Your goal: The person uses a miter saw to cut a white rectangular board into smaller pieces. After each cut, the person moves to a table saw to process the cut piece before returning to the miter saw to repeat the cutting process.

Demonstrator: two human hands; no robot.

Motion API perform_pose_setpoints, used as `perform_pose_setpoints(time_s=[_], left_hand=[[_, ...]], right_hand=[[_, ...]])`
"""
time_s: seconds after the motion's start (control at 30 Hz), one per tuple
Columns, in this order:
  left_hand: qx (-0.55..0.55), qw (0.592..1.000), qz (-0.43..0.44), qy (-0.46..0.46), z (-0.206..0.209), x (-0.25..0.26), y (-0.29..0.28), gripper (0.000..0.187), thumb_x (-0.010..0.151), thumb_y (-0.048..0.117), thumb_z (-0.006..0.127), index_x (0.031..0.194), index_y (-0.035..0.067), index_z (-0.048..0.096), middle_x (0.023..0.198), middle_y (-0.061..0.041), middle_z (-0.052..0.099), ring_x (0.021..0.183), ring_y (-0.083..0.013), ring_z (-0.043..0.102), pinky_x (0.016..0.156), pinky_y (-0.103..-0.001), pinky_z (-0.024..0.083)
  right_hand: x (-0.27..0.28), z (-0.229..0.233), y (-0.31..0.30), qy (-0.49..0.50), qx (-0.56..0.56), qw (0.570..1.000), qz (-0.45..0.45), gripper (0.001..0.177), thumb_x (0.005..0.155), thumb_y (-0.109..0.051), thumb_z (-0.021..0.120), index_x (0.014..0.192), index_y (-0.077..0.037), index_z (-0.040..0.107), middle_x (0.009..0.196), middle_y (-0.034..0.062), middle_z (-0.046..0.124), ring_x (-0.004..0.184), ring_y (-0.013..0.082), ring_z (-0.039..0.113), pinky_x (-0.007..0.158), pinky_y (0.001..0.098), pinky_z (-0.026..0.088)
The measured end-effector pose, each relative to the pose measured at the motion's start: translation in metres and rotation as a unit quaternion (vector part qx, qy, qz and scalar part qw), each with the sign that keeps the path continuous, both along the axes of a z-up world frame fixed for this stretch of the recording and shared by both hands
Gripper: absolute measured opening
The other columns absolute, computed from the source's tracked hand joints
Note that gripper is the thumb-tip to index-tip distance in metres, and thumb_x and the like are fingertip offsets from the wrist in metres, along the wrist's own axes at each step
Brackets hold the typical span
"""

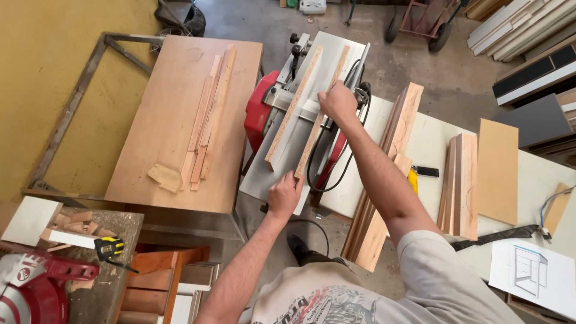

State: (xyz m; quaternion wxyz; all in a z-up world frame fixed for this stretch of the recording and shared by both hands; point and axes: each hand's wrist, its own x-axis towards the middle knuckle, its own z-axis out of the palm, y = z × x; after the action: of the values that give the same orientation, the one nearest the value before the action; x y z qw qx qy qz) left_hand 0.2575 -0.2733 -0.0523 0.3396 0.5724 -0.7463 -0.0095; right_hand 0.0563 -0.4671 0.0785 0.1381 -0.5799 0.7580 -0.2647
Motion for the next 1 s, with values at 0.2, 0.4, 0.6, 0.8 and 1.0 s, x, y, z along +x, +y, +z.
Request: perform_pose_setpoints(time_s=[0.2,0.4,0.6,0.8,1.0], left_hand=[[0.022,1.0,0.005,-0.008,-0.004,0.0,-0.009,0.035,0.098,0.046,0.065,0.098,0.011,0.068,0.075,-0.005,0.071,0.067,-0.0226,0.075,0.057,-0.036,0.062],[0.029,0.999,0.006,-0.019,0.007,-0.001,-0.011,0.032,0.096,0.046,0.066,0.097,0.014,0.066,0.074,-0.002,0.069,0.067,-0.0208,0.074,0.057,-0.035,0.062],[0.056,0.998,0.024,0.014,0.017,0.001,-0.005,0.037,0.095,0.047,0.067,0.101,0.011,0.067,0.078,-0.006,0.071,0.07,-0.0242,0.075,0.06,-0.038,0.062],[0.084,0.996,0.028,0.021,0.003,0.002,-0.005,0.039,0.097,0.047,0.065,0.111,0.01,0.067,0.086,-0.008,0.073,0.076,-0.0256,0.076,0.064,-0.04,0.063],[0.139,0.989,0.026,0.051,0.036,0.011,0.015,0.051,0.094,0.047,0.069,0.125,0.007,0.065,0.101,-0.014,0.076,0.088,-0.0314,0.077,0.074,-0.047,0.063]], right_hand=[[0.002,-0.031,-0.018,0.006,0.004,1.0,0.012,0.039,0.087,-0.033,0.063,0.102,0.003,0.059,0.092,0.0283,0.069,0.095,0.054,0.071,0.083,0.0634,0.057],[-0.003,-0.028,-0.018,-0.003,0.022,1.0,0.02,0.038,0.087,-0.03,0.058,0.105,0.004,0.059,0.089,0.0271,0.068,0.09,0.0517,0.072,0.076,0.0621,0.059],[0.005,0.031,0.027,-0.017,0.035,0.997,0.066,0.074,0.102,-0.042,0.055,0.132,0.025,0.044,0.1,0.0384,0.066,0.093,0.0492,0.072,0.074,0.0599,0.058],[0.005,0.042,0.051,-0.032,0.035,0.995,0.083,0.097,0.105,-0.062,0.05,0.142,0.027,0.036,0.112,0.0421,0.064,0.098,0.0482,0.071,0.072,0.0564,0.059],[-0.017,0.013,0.078,-0.077,-0.033,0.994,0.065,0.072,0.101,-0.066,0.057,0.144,-0.009,0.056,0.101,0.0077,0.076,0.102,0.0327,0.073,0.09,0.0515,0.056]])
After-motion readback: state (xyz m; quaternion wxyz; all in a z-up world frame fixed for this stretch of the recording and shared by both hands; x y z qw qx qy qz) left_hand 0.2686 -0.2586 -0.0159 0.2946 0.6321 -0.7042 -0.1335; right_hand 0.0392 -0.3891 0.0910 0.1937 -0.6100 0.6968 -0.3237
